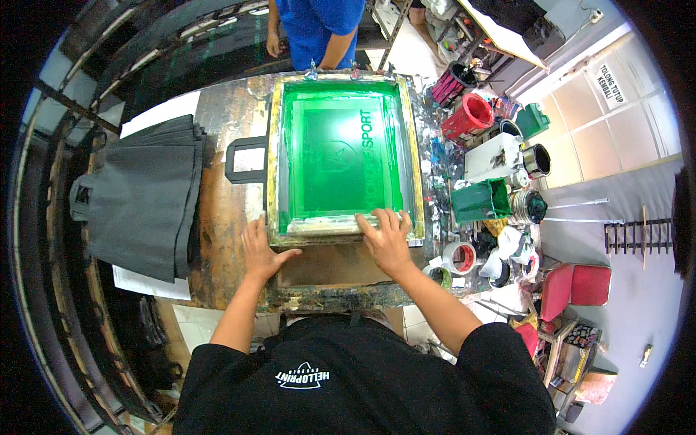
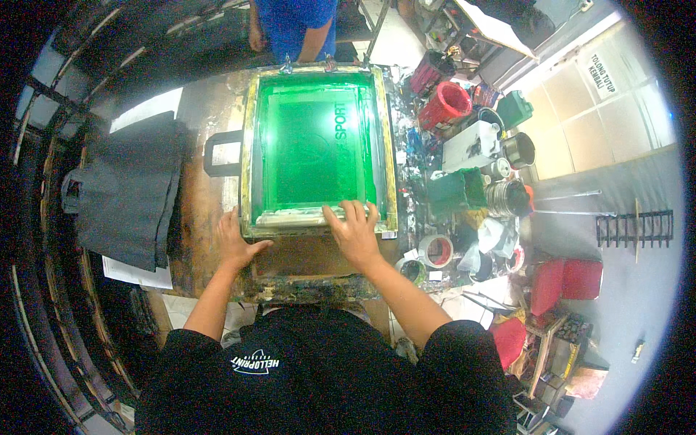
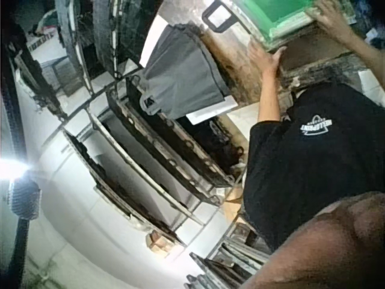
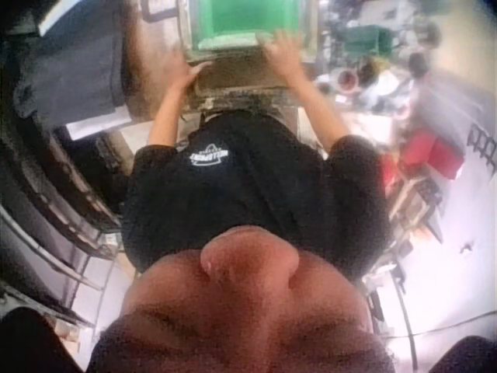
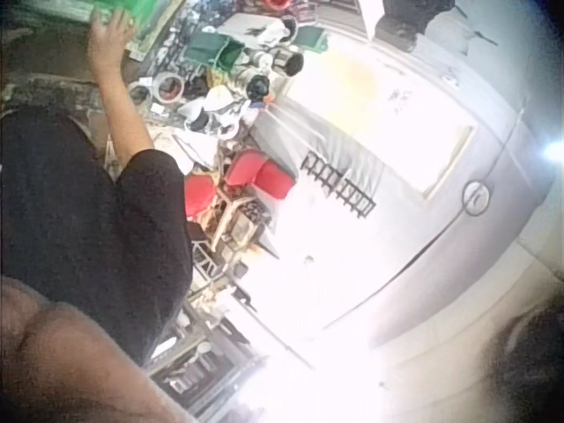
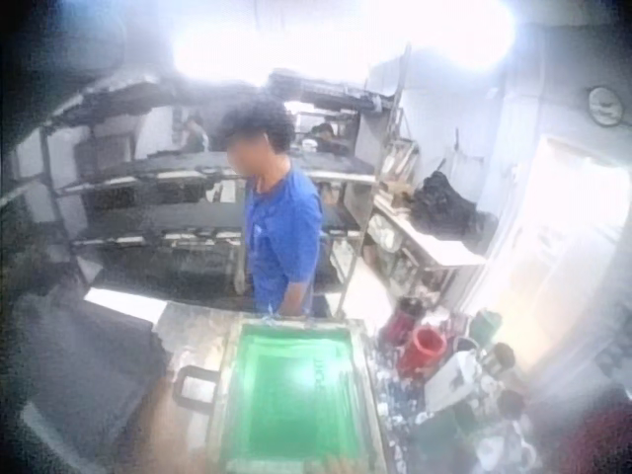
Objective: The person performs screen printing on a series of black tote bags. They place a bag on a table, lower a screen filled with green ink, and use a squeegee to pull the ink across the screen. After each print, they lift the screen, remove the printed bag, and place it on a drying rack before repeating the process.
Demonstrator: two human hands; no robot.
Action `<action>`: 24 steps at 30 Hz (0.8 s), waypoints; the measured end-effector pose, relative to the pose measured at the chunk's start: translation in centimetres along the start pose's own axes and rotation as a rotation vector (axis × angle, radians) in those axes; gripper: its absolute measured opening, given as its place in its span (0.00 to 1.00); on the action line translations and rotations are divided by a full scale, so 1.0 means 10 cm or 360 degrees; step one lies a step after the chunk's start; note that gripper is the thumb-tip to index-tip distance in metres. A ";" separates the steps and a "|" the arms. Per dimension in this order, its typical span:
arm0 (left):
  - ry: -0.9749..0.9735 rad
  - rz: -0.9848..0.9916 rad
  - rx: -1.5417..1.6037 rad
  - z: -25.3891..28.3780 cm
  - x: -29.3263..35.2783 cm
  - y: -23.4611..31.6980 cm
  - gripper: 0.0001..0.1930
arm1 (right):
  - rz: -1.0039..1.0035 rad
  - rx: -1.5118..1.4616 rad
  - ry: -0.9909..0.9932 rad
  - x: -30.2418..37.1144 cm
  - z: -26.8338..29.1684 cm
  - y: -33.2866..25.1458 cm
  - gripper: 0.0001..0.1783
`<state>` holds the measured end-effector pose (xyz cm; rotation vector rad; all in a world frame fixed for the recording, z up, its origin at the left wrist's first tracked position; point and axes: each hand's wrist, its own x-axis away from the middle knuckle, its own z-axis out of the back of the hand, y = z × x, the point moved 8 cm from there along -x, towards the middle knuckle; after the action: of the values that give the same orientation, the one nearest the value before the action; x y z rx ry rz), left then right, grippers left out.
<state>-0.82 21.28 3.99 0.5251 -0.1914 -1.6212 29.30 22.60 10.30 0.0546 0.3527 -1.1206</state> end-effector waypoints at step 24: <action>0.0661 0.0165 0.1257 1.50 -1.12 0.69 0.32 | 0.0177 0.0209 0.0673 -1.64 1.96 0.10 0.33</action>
<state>-0.82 28.54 22.56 1.4124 -0.5417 -1.2581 28.74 33.00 33.63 0.4269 0.6444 -1.0167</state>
